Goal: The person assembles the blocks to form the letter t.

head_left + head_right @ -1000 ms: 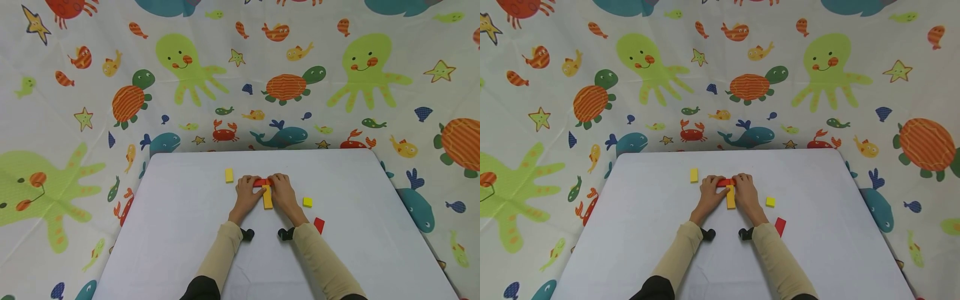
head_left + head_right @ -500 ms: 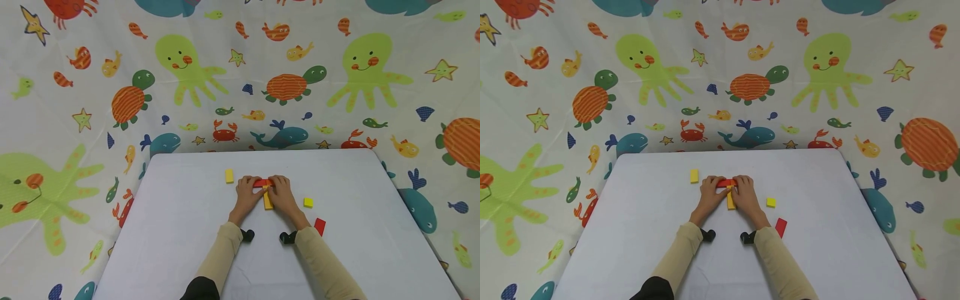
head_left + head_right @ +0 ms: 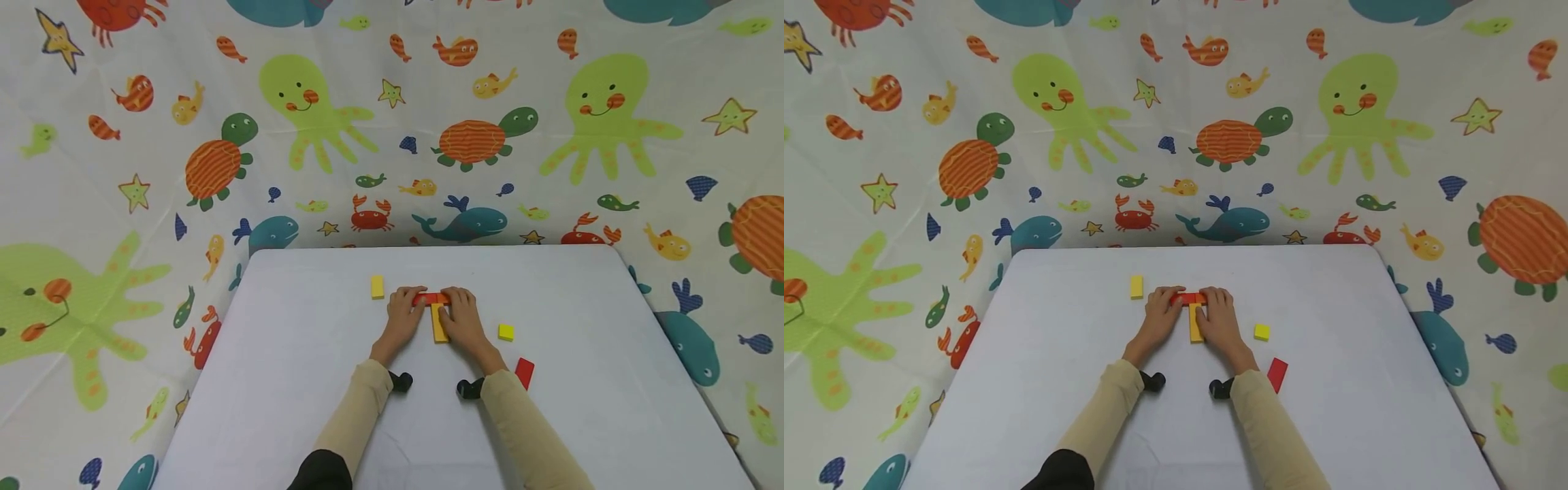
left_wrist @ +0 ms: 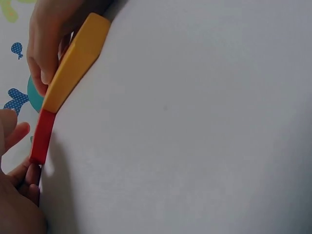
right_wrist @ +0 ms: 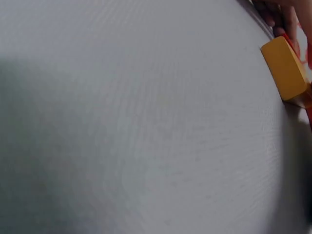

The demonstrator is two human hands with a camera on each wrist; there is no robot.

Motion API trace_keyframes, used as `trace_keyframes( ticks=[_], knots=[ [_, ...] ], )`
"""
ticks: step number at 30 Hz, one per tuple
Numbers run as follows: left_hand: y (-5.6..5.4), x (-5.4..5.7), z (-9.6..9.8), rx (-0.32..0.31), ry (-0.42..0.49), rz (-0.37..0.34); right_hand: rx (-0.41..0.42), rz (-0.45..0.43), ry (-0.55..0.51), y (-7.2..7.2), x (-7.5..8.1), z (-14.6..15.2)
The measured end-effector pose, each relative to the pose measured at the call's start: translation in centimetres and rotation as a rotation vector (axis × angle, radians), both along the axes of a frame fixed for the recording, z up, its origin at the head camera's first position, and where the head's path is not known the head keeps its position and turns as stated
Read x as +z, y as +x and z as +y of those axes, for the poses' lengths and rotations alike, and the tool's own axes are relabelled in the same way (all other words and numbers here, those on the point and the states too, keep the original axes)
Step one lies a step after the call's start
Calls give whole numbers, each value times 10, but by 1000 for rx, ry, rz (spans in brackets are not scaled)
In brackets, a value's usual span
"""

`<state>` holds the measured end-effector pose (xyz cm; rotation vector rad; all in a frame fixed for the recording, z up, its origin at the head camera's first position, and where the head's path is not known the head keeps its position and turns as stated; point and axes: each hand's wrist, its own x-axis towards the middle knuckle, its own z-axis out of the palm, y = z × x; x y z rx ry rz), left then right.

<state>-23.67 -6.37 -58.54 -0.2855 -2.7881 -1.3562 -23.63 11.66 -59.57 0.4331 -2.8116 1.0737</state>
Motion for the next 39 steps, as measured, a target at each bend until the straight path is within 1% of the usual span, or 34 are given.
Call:
trace_keyframes(
  ticks=[5,6,9,11,14,17,19,22,24,26,30,33,37,39],
  knots=[
    [1,2,-7,-14,-14,21,-2,-43,10,-1,0,1],
    [1,3,-9,-9,-13,30,1,-53,11,-2,1,1],
    [1,8,-17,22,-53,76,10,-80,15,-2,1,0],
    [-1,12,-22,55,-109,118,6,-90,16,-3,2,1],
    [-6,16,-33,127,-207,199,2,-94,18,-4,1,1],
    [-9,19,-46,207,-267,229,7,-83,19,-5,0,1],
    [-9,20,-55,241,-283,217,7,-87,14,-4,-1,0],
    [-7,19,-65,262,-285,161,-1,-93,18,-3,-2,-1],
    [-4,16,-69,271,-291,127,-4,-108,16,-2,-3,-2],
    [-1,12,-72,283,-287,107,-4,-117,23,-1,-3,-3],
    [3,4,-75,299,-257,106,-6,-115,15,1,-4,-4],
    [6,0,-75,295,-235,116,-12,-104,12,3,-5,-4],
    [9,-3,-75,277,-225,141,-12,-104,12,5,-3,-2],
    [9,-2,-78,268,-228,157,-11,-112,8,5,0,-2]
  ],
)
